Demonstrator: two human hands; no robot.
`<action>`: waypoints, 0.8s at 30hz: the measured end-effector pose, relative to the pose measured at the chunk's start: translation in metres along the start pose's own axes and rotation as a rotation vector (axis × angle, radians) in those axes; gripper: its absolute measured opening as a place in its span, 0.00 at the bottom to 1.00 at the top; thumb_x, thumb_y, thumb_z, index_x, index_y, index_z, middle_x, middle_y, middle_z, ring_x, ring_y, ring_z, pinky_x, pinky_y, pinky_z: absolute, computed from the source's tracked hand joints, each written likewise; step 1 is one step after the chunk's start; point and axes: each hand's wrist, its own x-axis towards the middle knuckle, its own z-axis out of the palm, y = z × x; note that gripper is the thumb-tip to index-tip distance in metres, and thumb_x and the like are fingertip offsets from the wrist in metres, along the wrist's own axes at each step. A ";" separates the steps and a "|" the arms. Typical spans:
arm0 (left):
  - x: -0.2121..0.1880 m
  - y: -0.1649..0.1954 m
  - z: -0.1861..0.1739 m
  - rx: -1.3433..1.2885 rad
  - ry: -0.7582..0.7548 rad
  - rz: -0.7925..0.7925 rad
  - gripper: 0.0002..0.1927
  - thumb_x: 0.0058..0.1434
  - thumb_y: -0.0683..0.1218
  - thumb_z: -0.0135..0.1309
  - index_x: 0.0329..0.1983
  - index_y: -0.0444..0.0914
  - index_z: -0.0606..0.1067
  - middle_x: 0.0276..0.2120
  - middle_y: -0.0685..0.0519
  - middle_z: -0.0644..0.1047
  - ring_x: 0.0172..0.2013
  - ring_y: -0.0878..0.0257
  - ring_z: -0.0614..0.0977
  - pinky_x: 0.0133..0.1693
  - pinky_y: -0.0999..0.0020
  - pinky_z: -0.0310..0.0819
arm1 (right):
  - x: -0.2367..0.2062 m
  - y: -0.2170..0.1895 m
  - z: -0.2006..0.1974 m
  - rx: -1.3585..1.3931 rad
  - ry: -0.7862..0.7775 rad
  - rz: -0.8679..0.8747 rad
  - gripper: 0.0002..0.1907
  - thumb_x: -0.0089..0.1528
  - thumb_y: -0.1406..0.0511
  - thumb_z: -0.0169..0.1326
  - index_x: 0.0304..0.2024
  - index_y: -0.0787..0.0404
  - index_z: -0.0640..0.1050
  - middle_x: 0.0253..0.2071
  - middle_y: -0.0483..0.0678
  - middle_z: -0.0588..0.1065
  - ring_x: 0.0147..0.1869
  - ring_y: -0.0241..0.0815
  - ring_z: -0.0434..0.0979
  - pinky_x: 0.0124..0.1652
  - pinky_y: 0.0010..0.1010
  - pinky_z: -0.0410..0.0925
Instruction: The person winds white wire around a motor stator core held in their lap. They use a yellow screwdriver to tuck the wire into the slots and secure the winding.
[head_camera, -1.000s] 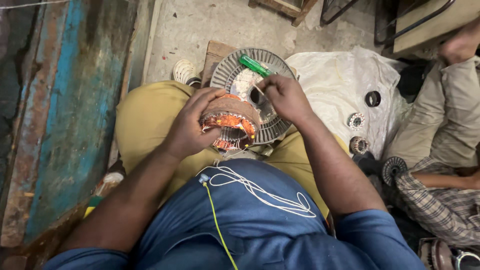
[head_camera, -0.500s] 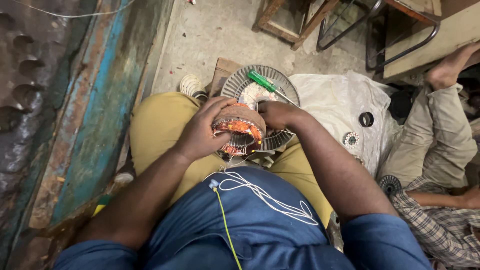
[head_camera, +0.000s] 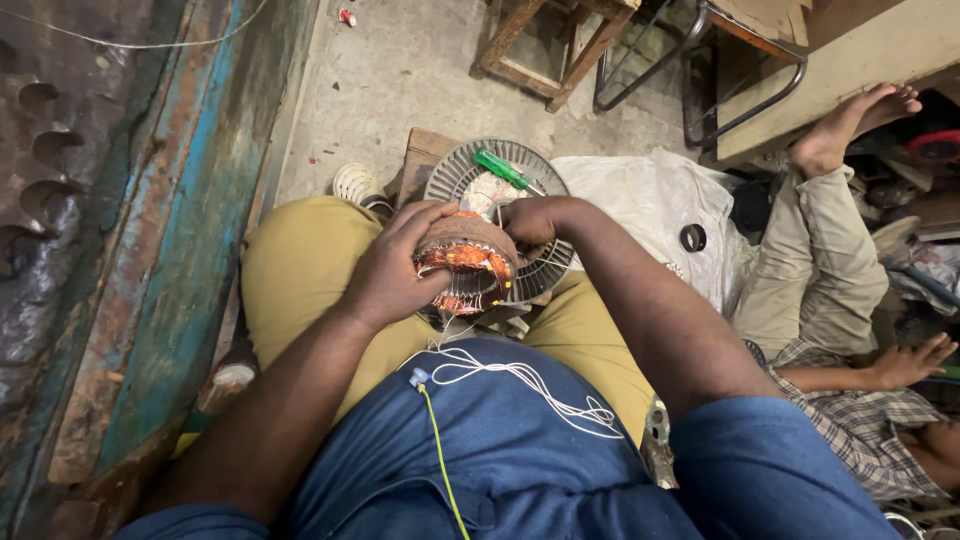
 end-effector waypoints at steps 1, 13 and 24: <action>0.000 0.000 0.000 0.001 0.003 -0.002 0.36 0.49 0.40 0.60 0.65 0.38 0.70 0.61 0.45 0.73 0.61 0.50 0.77 0.61 0.61 0.72 | -0.001 0.000 0.000 -0.021 0.005 -0.005 0.16 0.60 0.64 0.59 0.48 0.65 0.81 0.34 0.50 0.79 0.32 0.38 0.80 0.31 0.32 0.78; -0.001 -0.001 0.001 -0.013 -0.003 -0.026 0.37 0.49 0.40 0.60 0.66 0.39 0.70 0.62 0.46 0.73 0.62 0.51 0.77 0.61 0.62 0.72 | 0.001 0.001 0.006 -0.071 0.114 0.067 0.22 0.59 0.57 0.63 0.50 0.63 0.80 0.36 0.52 0.81 0.33 0.41 0.82 0.31 0.31 0.76; -0.003 -0.004 -0.001 0.024 0.005 0.017 0.38 0.48 0.41 0.62 0.66 0.41 0.70 0.62 0.45 0.73 0.61 0.49 0.77 0.60 0.59 0.72 | 0.005 -0.021 0.006 -0.341 -0.043 0.196 0.16 0.54 0.60 0.67 0.43 0.58 0.82 0.33 0.46 0.81 0.29 0.37 0.78 0.29 0.33 0.75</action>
